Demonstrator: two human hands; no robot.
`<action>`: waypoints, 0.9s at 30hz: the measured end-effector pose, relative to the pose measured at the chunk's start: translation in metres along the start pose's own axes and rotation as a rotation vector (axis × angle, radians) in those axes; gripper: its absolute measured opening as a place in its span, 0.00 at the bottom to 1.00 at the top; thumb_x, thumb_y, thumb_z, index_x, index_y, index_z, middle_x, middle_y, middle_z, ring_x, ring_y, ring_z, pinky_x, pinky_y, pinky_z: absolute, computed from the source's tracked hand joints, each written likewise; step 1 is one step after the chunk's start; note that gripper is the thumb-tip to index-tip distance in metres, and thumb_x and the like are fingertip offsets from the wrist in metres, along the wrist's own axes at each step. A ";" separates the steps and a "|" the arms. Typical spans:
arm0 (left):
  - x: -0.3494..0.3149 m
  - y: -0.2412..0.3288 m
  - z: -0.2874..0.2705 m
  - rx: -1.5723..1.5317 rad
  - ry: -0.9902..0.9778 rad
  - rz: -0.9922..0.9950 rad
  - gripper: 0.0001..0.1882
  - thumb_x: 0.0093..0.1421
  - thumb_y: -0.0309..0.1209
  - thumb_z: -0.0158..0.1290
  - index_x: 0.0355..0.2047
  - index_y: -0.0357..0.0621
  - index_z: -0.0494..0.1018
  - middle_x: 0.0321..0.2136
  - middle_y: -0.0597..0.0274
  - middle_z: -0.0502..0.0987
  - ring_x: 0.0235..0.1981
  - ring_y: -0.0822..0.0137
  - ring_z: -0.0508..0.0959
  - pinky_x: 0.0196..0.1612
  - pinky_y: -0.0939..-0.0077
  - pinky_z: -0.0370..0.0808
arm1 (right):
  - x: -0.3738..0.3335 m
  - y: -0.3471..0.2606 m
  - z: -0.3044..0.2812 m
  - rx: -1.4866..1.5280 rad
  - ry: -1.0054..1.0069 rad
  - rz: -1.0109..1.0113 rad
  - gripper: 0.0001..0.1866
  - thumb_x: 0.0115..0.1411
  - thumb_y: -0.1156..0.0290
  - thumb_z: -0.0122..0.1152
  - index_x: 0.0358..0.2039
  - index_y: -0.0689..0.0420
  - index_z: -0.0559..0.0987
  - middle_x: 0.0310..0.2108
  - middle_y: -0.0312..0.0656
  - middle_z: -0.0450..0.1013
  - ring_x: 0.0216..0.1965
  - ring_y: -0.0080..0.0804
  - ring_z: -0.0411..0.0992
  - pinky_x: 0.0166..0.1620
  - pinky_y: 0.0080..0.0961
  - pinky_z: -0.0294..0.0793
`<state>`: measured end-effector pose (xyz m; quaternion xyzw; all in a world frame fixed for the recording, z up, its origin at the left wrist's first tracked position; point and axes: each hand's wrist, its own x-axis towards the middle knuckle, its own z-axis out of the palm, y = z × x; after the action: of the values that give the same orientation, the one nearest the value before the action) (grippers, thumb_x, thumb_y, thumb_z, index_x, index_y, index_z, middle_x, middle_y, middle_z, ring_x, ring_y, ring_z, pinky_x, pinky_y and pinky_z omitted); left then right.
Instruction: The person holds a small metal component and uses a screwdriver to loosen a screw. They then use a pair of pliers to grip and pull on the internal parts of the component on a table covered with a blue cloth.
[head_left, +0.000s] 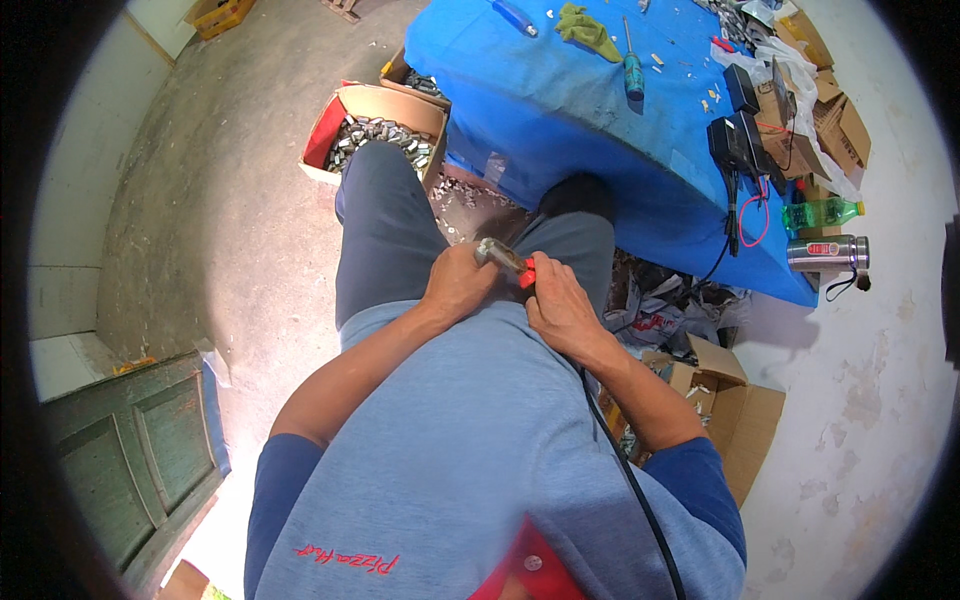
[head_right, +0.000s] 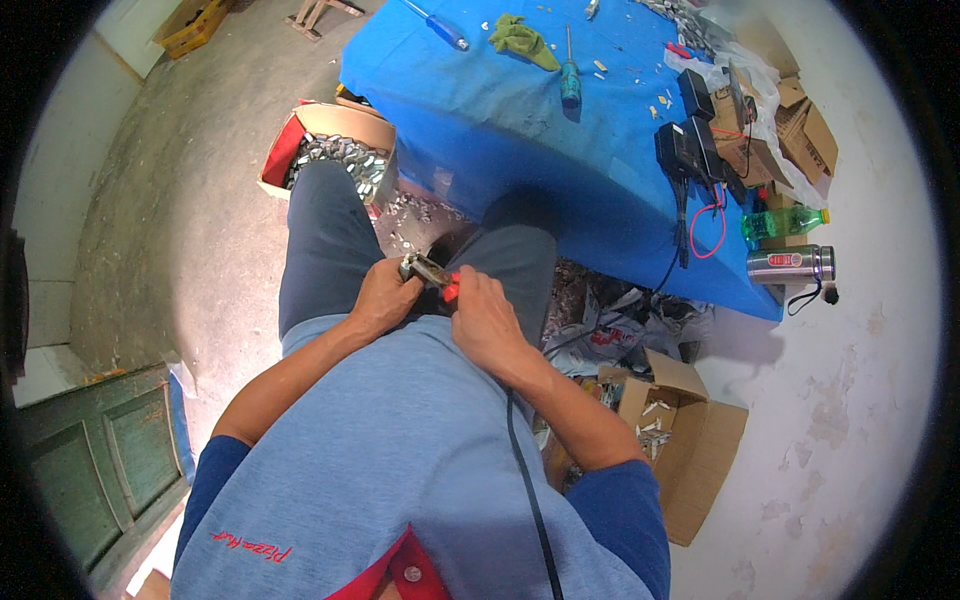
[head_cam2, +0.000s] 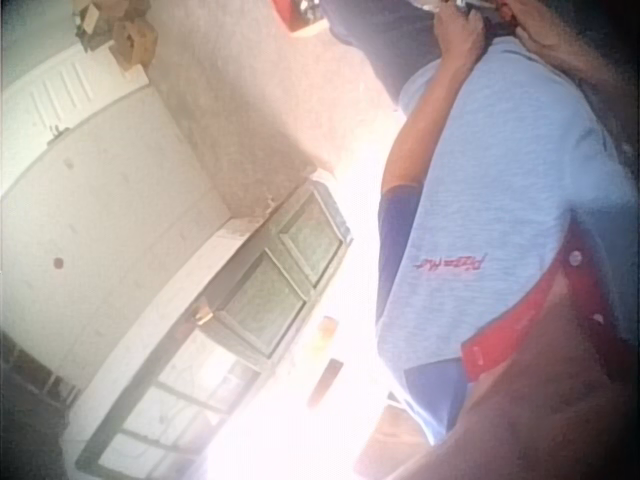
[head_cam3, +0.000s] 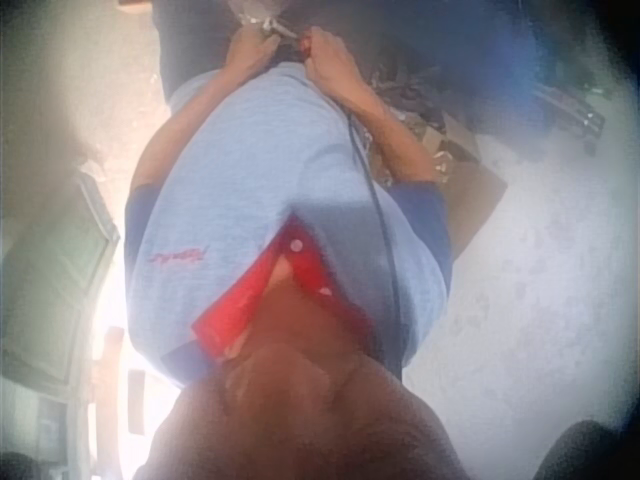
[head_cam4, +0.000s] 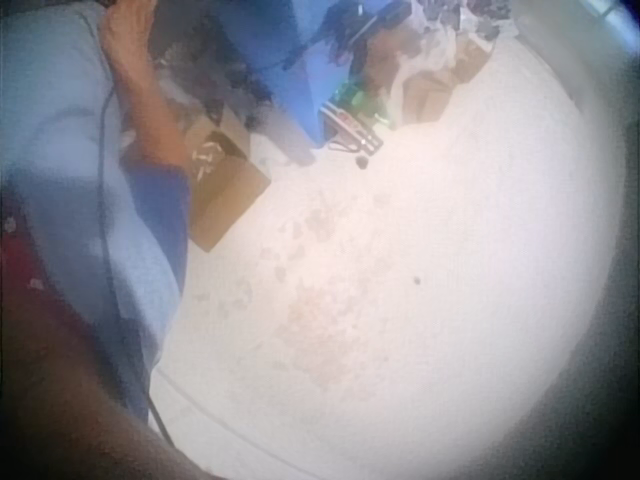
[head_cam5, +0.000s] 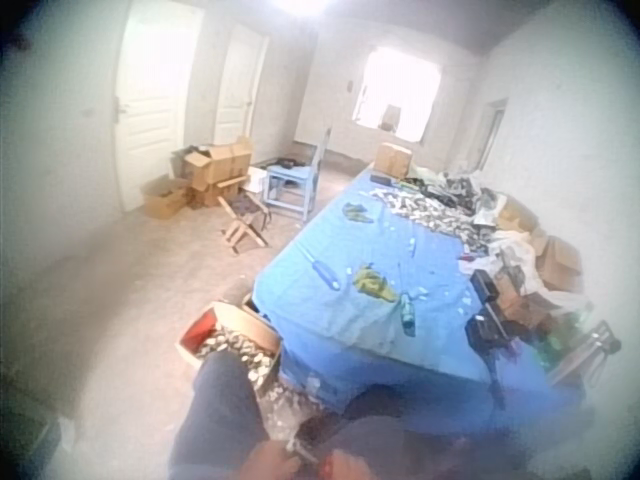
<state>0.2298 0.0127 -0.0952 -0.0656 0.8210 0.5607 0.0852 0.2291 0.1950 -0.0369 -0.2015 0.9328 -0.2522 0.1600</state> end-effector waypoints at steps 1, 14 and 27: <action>0.000 0.000 0.000 0.004 0.002 0.005 0.12 0.57 0.36 0.52 0.33 0.42 0.80 0.29 0.40 0.79 0.34 0.38 0.78 0.38 0.50 0.74 | 0.000 0.001 0.001 -0.011 0.001 0.001 0.18 0.52 0.81 0.52 0.45 0.65 0.66 0.43 0.60 0.68 0.48 0.62 0.66 0.50 0.53 0.69; 0.003 -0.012 -0.001 0.123 -0.069 0.069 0.13 0.56 0.35 0.51 0.31 0.37 0.79 0.28 0.36 0.78 0.34 0.36 0.78 0.39 0.47 0.74 | 0.005 0.014 0.010 -0.114 0.028 -0.085 0.17 0.50 0.79 0.56 0.42 0.63 0.67 0.40 0.56 0.69 0.44 0.58 0.68 0.45 0.51 0.71; -0.001 -0.027 0.003 0.077 -0.042 0.135 0.10 0.57 0.30 0.52 0.32 0.33 0.76 0.24 0.39 0.76 0.25 0.44 0.76 0.32 0.57 0.72 | 0.016 0.026 0.016 -0.145 -0.021 -0.106 0.20 0.48 0.80 0.55 0.45 0.63 0.69 0.38 0.55 0.72 0.44 0.56 0.70 0.46 0.48 0.71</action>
<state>0.2364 0.0055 -0.1209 0.0049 0.8426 0.5343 0.0668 0.2140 0.2016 -0.0669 -0.2645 0.9349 -0.1900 0.1412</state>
